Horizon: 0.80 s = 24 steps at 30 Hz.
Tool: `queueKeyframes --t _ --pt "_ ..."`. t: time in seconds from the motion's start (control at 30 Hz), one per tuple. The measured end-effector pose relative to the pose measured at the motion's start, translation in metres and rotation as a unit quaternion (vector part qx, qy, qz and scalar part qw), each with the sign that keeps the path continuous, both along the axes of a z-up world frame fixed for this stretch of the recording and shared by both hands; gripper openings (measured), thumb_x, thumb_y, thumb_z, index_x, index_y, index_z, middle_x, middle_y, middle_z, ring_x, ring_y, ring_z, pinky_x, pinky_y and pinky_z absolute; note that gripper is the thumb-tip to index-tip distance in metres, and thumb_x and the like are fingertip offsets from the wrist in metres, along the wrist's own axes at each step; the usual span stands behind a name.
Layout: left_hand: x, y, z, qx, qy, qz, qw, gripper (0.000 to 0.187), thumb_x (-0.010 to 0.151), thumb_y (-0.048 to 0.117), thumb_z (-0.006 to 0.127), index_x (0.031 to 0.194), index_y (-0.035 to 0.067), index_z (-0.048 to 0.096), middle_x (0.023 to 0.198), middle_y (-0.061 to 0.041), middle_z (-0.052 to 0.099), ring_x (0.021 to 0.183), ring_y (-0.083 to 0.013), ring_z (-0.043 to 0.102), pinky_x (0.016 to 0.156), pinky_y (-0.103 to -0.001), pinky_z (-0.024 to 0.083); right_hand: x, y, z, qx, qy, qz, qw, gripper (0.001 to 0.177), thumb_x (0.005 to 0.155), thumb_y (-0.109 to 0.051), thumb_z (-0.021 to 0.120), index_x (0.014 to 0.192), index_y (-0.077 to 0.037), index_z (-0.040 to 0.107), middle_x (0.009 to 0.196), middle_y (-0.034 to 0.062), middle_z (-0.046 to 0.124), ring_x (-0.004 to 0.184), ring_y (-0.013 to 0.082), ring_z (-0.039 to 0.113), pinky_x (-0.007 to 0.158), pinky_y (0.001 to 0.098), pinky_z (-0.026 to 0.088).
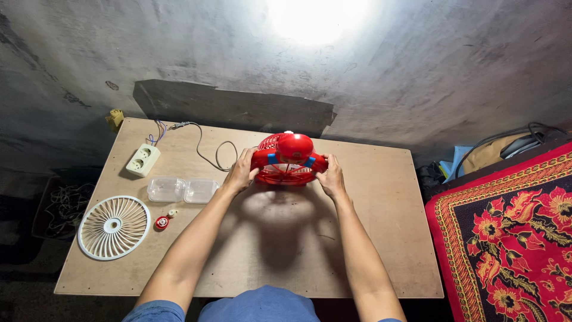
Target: The person assembles a small Mario-themed fan by using a screwdriver to tighten screws on the fan's central hub and base. The person reorients the fan multiple times to access different screw locations and continues tightening until the assembly appears complete.
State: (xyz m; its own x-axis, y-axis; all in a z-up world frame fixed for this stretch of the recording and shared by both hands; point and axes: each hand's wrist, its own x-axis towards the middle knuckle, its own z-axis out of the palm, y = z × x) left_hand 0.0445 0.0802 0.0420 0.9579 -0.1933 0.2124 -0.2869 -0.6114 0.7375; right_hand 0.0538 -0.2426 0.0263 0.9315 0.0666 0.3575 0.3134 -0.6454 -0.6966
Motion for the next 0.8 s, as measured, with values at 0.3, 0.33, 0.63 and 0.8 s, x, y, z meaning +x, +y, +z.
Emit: queueKeyframes --t 0.3,0.33,0.63,0.8 --pt "-0.01 0.0 -0.014 -0.026 -0.068 -0.016 0.997 0.069 0.077 -0.006 0.075 0.138 0.001 0.044 0.133 -0.022 0.052 0.121 -0.0445 0.058 0.101 -0.046 0.051 0.011 -0.032 -0.018 0.291 0.183 0.093 0.935 0.059 0.084 -0.016 0.075 0.137 -0.002 0.055 0.139 0.0147 0.06 0.125 0.0263 0.059 0.104 0.0383 0.05" --pt "-0.013 -0.001 -0.015 -0.036 -0.064 -0.018 0.997 0.069 0.077 -0.007 0.075 0.138 0.002 0.045 0.134 -0.022 0.052 0.121 -0.0441 0.058 0.101 -0.046 0.051 0.013 -0.033 -0.018 0.316 0.249 -0.004 0.916 0.054 0.087 -0.025 0.069 0.136 -0.006 0.056 0.138 0.0151 0.058 0.118 0.0276 0.061 0.098 0.0434 0.053" --pt "-0.014 0.013 -0.042 -0.054 -0.038 -0.024 0.998 0.058 0.081 0.015 0.074 0.134 0.003 0.054 0.133 -0.02 0.057 0.124 -0.0374 0.059 0.103 -0.043 0.05 0.013 -0.012 -0.027 0.406 0.459 -0.129 0.779 0.052 0.093 -0.047 0.055 0.115 0.0 0.065 0.096 0.0233 0.07 0.071 0.0335 0.075 0.062 0.0402 0.066" --pt "0.014 0.01 -0.078 -0.182 -0.071 0.132 0.972 0.069 0.111 0.051 0.051 0.142 -0.011 0.054 0.137 -0.033 0.058 0.13 -0.0421 0.056 0.108 -0.045 0.046 0.018 -0.019 -0.053 0.384 0.436 -0.168 0.796 0.042 0.095 -0.045 0.057 0.11 -0.008 0.07 0.085 0.0196 0.069 0.063 0.0239 0.069 0.055 0.0315 0.058"
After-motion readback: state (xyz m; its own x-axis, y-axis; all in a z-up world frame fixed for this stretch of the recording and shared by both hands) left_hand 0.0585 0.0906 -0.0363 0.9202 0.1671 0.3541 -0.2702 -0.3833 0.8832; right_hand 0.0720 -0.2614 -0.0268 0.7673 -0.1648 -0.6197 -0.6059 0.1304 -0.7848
